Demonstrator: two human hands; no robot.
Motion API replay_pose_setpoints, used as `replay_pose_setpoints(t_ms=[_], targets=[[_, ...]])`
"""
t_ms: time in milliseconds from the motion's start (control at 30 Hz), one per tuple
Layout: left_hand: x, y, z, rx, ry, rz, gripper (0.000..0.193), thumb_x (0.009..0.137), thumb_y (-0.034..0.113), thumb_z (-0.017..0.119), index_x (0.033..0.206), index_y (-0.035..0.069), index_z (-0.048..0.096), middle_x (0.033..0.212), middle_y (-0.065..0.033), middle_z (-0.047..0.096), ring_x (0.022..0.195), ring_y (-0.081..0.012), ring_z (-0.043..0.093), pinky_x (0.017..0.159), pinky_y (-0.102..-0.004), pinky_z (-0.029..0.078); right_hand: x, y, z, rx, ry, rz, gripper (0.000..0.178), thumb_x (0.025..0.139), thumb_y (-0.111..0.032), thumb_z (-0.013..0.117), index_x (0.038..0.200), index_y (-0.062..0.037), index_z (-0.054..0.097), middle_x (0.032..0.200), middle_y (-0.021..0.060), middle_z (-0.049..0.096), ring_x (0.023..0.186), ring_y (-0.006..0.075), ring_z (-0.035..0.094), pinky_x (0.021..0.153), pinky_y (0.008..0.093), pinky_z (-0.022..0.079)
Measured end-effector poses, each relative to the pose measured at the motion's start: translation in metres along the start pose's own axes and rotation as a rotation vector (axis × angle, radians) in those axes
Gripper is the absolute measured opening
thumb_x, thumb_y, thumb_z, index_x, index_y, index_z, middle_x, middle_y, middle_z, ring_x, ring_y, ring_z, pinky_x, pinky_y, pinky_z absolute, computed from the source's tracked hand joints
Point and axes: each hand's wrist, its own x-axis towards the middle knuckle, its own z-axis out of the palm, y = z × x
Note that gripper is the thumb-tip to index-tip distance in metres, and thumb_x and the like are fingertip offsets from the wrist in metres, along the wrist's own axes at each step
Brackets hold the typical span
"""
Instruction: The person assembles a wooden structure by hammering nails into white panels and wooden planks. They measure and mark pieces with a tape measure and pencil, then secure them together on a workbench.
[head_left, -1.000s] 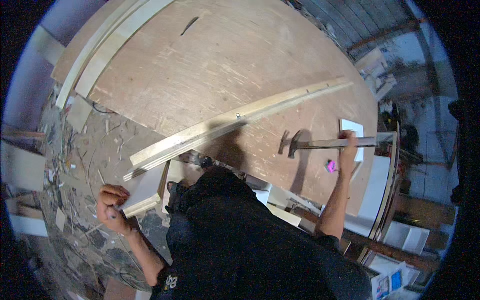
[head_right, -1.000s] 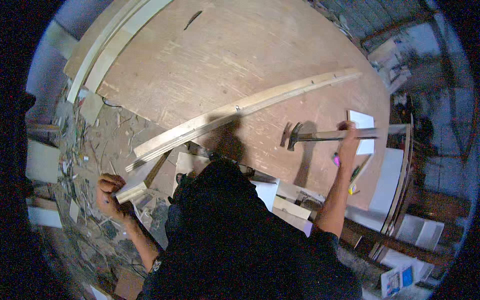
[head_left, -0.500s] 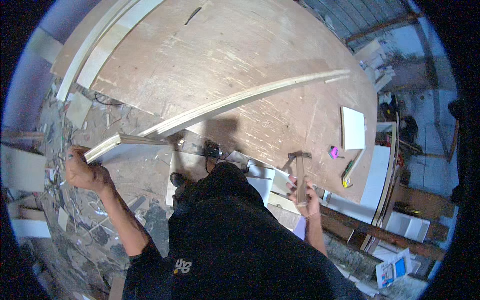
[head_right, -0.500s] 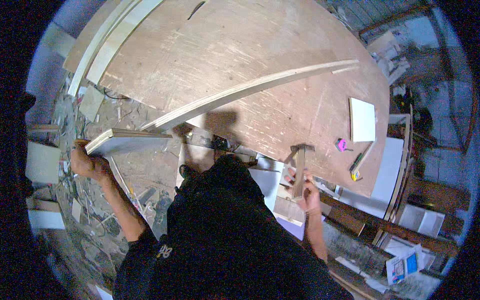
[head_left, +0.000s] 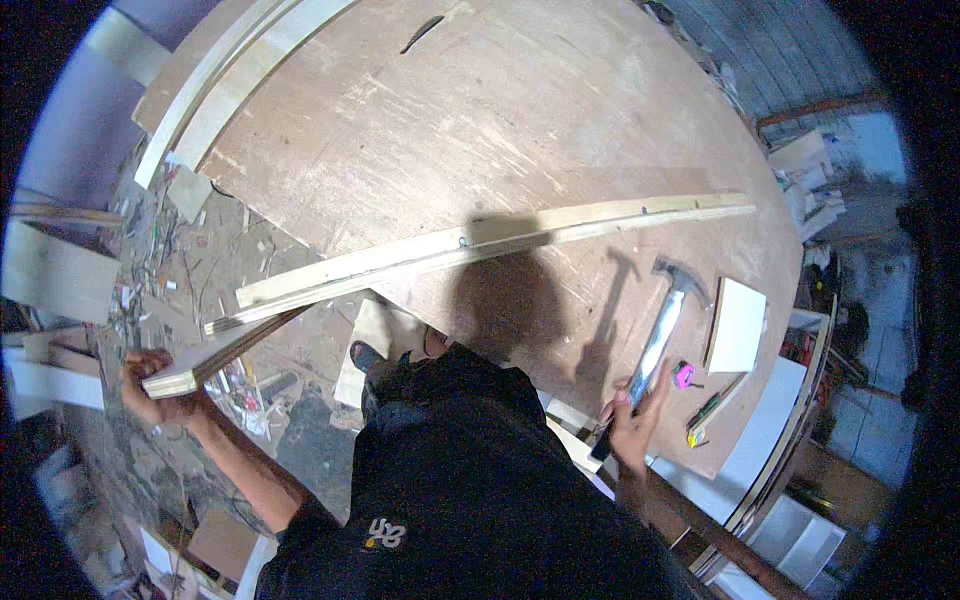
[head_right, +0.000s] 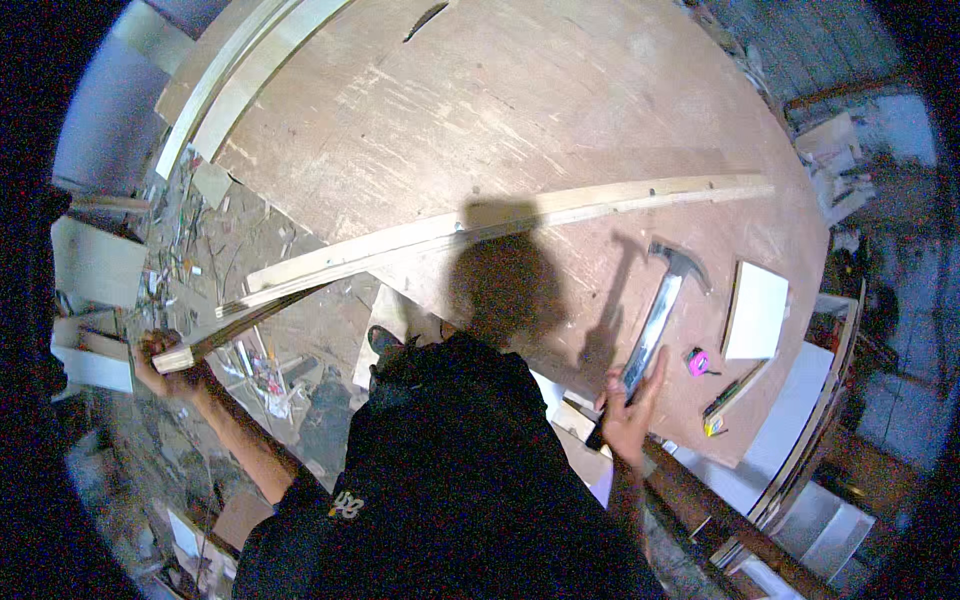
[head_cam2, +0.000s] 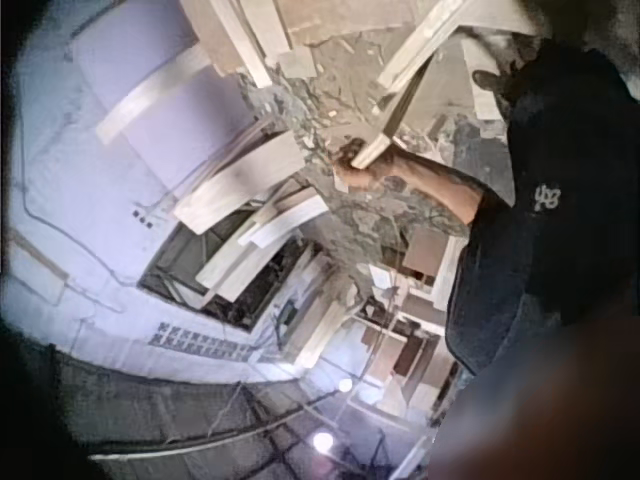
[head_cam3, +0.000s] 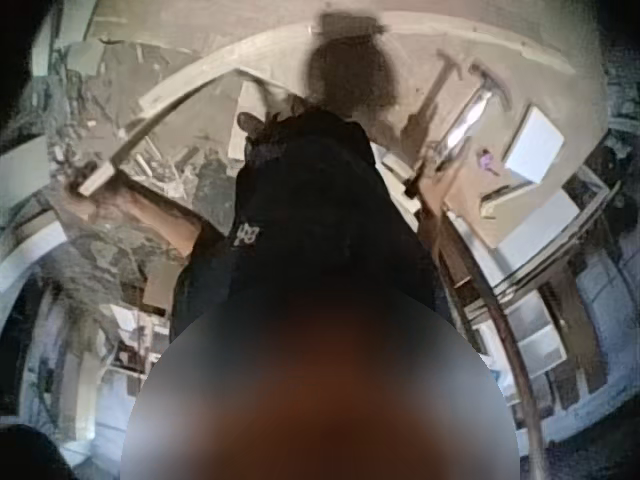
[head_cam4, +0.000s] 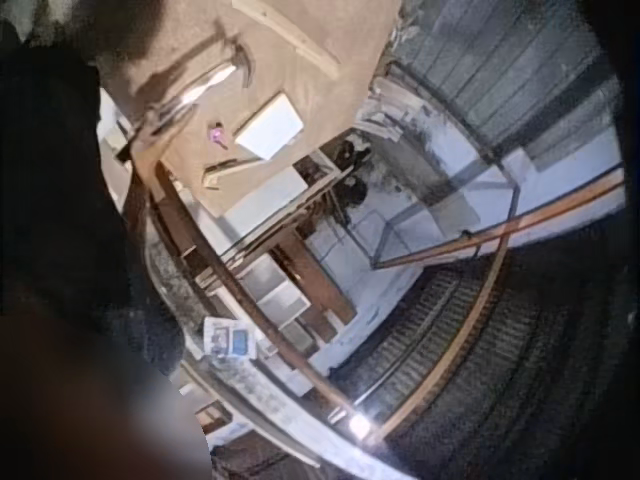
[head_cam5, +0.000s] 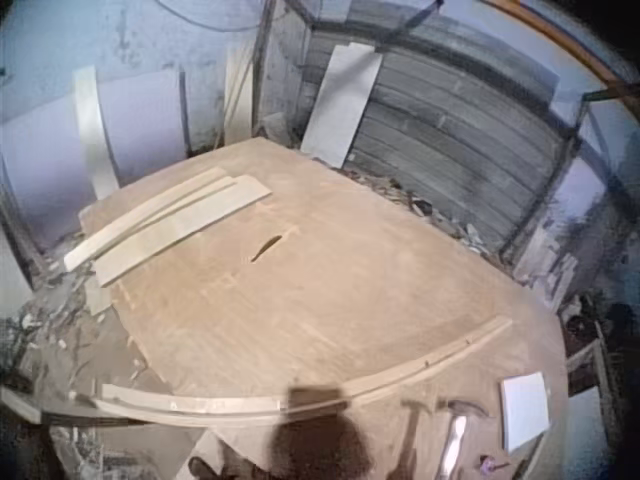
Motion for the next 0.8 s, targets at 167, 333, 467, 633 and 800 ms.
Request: replay_pose_setpoints(t_ms=[167, 333, 467, 633, 800], targets=[[-0.016, 0.011, -0.025, 0.005, -0.018, 0.055, 0.031, 0.099, 0.032, 0.045, 0.077, 0.011, 0.042, 0.077, -0.0069, 0.04, 0.069, -0.0187, 0.039, 0.064, -0.0349, 0.035, 0.151, -0.079, -0.01, -0.592, -0.403, -0.245, 0.051, 0.105, -0.019, 0.057, 0.152, -0.0044, 0.044, 0.111, 0.0193, 0.07, 0.099, 0.028, 0.07, 0.092, 0.0381, 0.054], [0.006, 0.033, -0.067, -0.125, -0.513, -0.152, 0.025, 0.097, 0.035, 0.051, 0.083, 0.015, 0.051, 0.09, -0.007, 0.051, 0.082, -0.0239, 0.044, 0.077, -0.0401, 0.036, 0.274, -0.119, 0.051, -0.992, -0.948, -0.412, 0.043, 0.097, -0.019, 0.066, 0.14, -0.0139, 0.059, 0.121, 0.0175, 0.072, 0.102, 0.0399, 0.071, 0.087, 0.0456, 0.057], [0.026, 0.056, -0.101, -0.117, -0.482, -0.315, 0.027, 0.097, 0.038, 0.049, 0.086, 0.014, 0.054, 0.094, -0.0088, 0.054, 0.088, -0.026, 0.047, 0.086, -0.0443, 0.04, 0.33, -0.102, 0.105, -1.178, -1.23, -0.507, 0.041, 0.096, -0.029, 0.069, 0.136, -0.0199, 0.063, 0.114, 0.0131, 0.074, 0.095, 0.0368, 0.072, 0.084, 0.0466, 0.059], [0.026, 0.059, -0.1, -0.054, -0.438, -0.205, 0.027, 0.096, 0.038, 0.048, 0.085, 0.013, 0.054, 0.092, -0.0085, 0.053, 0.086, -0.0252, 0.046, 0.084, -0.0434, 0.039, 0.374, -0.062, 0.136, -1.129, -1.382, -0.822, 0.036, 0.099, -0.031, 0.063, 0.135, -0.0233, 0.062, 0.111, 0.0109, 0.075, 0.1, 0.0368, 0.071, 0.087, 0.0487, 0.058], [0.029, 0.058, -0.078, -0.016, -0.429, -0.192, 0.028, 0.095, 0.038, 0.048, 0.084, 0.013, 0.054, 0.09, -0.0082, 0.053, 0.083, -0.0244, 0.046, 0.081, -0.0426, 0.039, 0.393, -0.05, 0.165, -1.156, -1.583, -0.883, 0.036, 0.101, -0.027, 0.059, 0.136, -0.0207, 0.058, 0.122, 0.0109, 0.072, 0.102, 0.0354, 0.072, 0.085, 0.0487, 0.06]])
